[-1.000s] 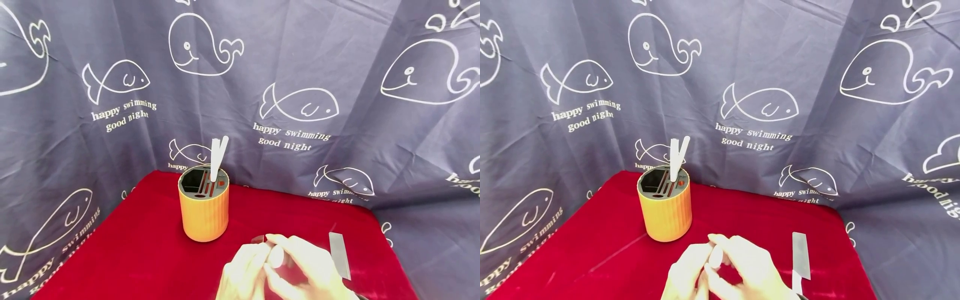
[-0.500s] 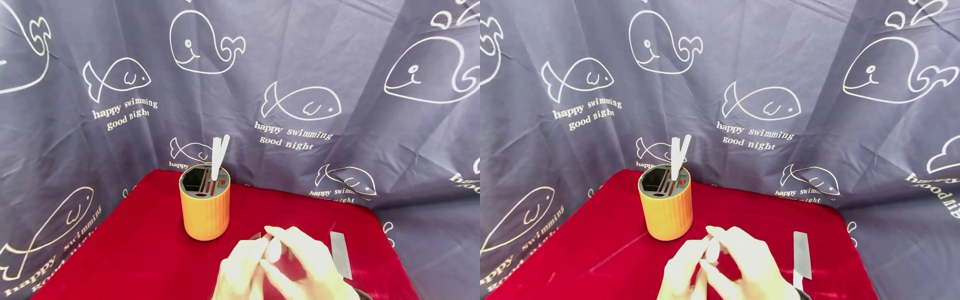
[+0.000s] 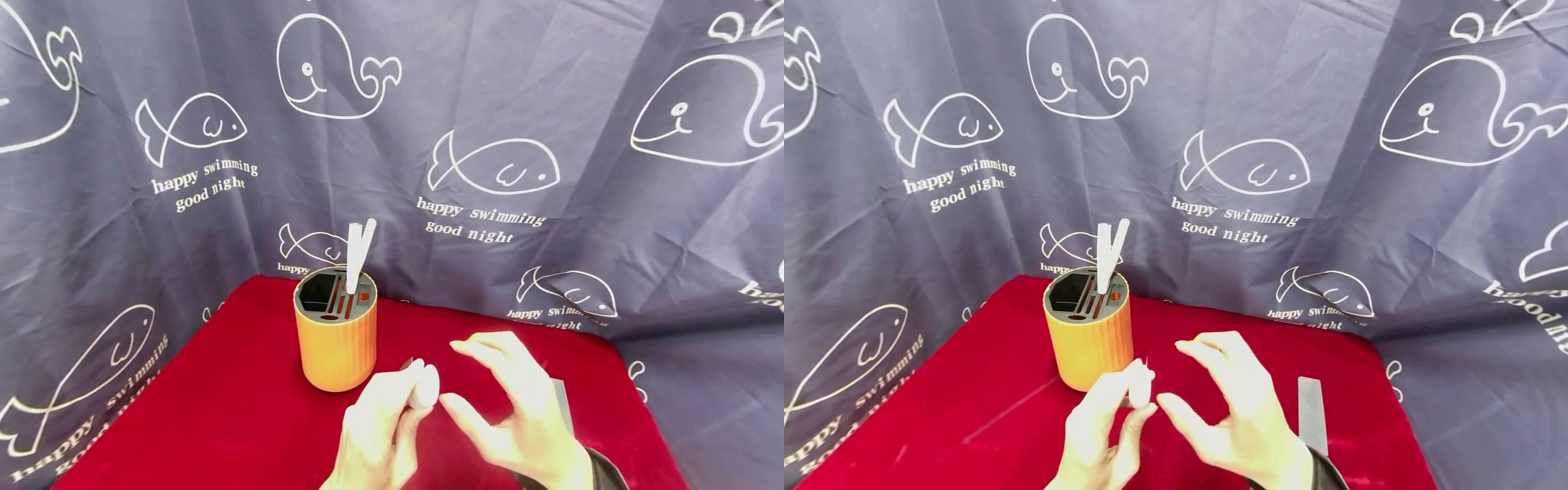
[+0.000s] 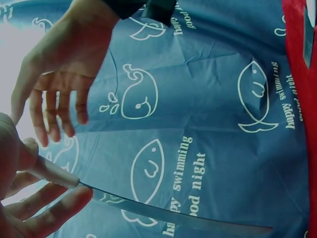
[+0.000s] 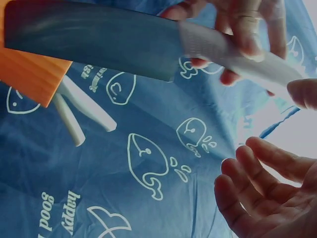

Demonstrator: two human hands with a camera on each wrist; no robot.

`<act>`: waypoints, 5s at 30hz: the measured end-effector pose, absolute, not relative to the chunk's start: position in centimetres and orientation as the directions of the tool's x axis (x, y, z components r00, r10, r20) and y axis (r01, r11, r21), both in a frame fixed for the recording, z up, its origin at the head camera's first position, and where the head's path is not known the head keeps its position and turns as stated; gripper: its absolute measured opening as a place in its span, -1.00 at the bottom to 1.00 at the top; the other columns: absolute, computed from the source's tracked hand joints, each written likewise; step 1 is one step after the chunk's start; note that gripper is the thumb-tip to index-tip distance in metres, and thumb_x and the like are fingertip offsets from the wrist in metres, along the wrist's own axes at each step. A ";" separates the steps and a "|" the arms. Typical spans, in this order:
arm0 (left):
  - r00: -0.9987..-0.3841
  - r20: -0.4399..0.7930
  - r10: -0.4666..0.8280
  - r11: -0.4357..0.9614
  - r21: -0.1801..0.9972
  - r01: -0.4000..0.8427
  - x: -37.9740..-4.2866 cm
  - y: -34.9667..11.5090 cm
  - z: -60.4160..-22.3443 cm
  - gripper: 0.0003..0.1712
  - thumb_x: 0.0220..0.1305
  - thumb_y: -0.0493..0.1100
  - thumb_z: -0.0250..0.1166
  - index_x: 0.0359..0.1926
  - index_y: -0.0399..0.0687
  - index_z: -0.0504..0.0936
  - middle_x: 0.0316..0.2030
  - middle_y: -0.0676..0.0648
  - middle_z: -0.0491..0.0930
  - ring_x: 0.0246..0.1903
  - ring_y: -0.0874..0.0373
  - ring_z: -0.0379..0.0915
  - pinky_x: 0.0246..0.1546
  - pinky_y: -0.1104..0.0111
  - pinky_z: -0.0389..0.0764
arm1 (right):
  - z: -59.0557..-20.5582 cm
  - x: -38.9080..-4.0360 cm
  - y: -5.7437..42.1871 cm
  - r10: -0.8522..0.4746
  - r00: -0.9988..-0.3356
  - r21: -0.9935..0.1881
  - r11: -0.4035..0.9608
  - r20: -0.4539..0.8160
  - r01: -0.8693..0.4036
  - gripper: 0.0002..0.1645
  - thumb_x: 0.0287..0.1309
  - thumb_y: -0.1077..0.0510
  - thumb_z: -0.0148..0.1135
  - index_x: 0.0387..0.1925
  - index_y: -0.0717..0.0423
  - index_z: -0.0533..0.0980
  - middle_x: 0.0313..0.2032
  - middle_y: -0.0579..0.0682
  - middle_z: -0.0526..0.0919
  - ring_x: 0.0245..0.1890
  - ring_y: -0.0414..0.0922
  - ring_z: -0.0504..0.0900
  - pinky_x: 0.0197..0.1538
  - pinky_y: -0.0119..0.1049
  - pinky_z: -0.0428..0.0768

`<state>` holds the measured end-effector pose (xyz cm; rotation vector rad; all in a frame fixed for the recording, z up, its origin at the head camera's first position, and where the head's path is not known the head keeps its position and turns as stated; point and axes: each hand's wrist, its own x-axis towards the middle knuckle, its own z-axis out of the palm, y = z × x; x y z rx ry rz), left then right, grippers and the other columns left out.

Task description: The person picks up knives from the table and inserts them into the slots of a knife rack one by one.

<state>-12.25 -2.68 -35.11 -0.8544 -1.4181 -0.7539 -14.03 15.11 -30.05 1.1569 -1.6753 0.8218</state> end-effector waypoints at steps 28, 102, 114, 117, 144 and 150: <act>0.151 0.989 -0.005 0.481 -0.130 0.867 -12.7 -5.0 -31.1 -0.79 0.41 -0.31 0.22 -0.28 -0.46 0.44 -0.38 -0.23 0.52 -0.30 0.00 0.57 -0.23 0.48 0.73 | -32.6 -20.9 14.3 -0.257 -0.376 -0.248 0.419 0.890 -0.874 -0.58 0.18 0.09 0.39 0.07 0.12 0.62 0.02 0.11 0.63 0.08 0.01 0.58 0.34 -0.49 0.42; 0.037 0.997 -0.069 0.701 0.022 0.713 -17.1 -7.5 -29.6 -0.60 0.43 -0.19 0.25 0.10 -0.46 0.51 -0.27 -0.25 0.61 -0.28 0.00 0.64 -0.32 0.24 0.76 | -42.0 -31.1 6.5 -0.416 -0.743 -0.513 0.542 0.525 -0.666 -0.44 0.38 -0.05 0.20 0.30 0.07 0.43 0.30 0.31 0.37 0.34 0.22 0.40 0.38 0.13 0.47; 0.033 0.997 -0.068 0.689 0.023 0.724 -17.2 -7.7 -29.7 -0.60 0.43 -0.22 0.24 0.11 -0.49 0.49 -0.24 -0.28 0.62 -0.29 -0.02 0.65 -0.35 0.26 0.76 | -41.4 -30.7 6.0 -0.438 -0.729 -0.559 0.467 0.526 -0.685 -0.41 0.45 -0.05 0.13 0.41 -0.01 0.33 0.27 0.16 0.38 0.28 0.04 0.46 0.25 -0.04 0.61; 0.023 0.997 -0.070 0.685 0.031 0.728 -17.2 -7.7 -29.8 -0.62 0.43 -0.22 0.24 0.09 -0.47 0.49 -0.24 -0.26 0.60 -0.28 0.00 0.63 -0.33 0.25 0.76 | -41.3 -30.6 5.9 -0.452 -0.750 -0.618 0.432 0.482 -0.657 -0.40 0.47 -0.07 0.09 0.44 -0.08 0.29 0.29 0.12 0.37 0.23 0.01 0.48 0.05 -0.14 0.72; -0.054 0.993 -0.102 0.711 0.111 0.694 -18.2 -8.6 -31.1 -0.53 0.43 -0.12 0.25 0.17 -0.41 0.52 -0.01 -0.33 0.66 -0.14 -0.09 0.65 -0.30 0.21 0.75 | -42.5 -30.3 4.1 -0.479 -0.826 -0.820 0.315 0.298 -0.478 -0.40 0.54 -0.13 -0.04 0.46 -0.36 0.02 0.19 0.17 0.55 -0.33 0.20 0.71 -0.27 -0.34 0.68; -0.062 0.992 -0.111 0.710 0.122 0.693 -18.4 -8.6 -31.3 -0.54 0.43 -0.13 0.25 0.17 -0.42 0.53 0.00 -0.32 0.66 -0.14 -0.08 0.64 -0.34 0.18 0.73 | -42.2 -30.3 4.0 -0.455 -0.842 -0.817 0.342 0.289 -0.465 -0.40 0.53 -0.16 -0.04 0.45 -0.35 0.02 0.18 0.17 0.57 -0.28 0.06 0.72 -0.28 -0.32 0.70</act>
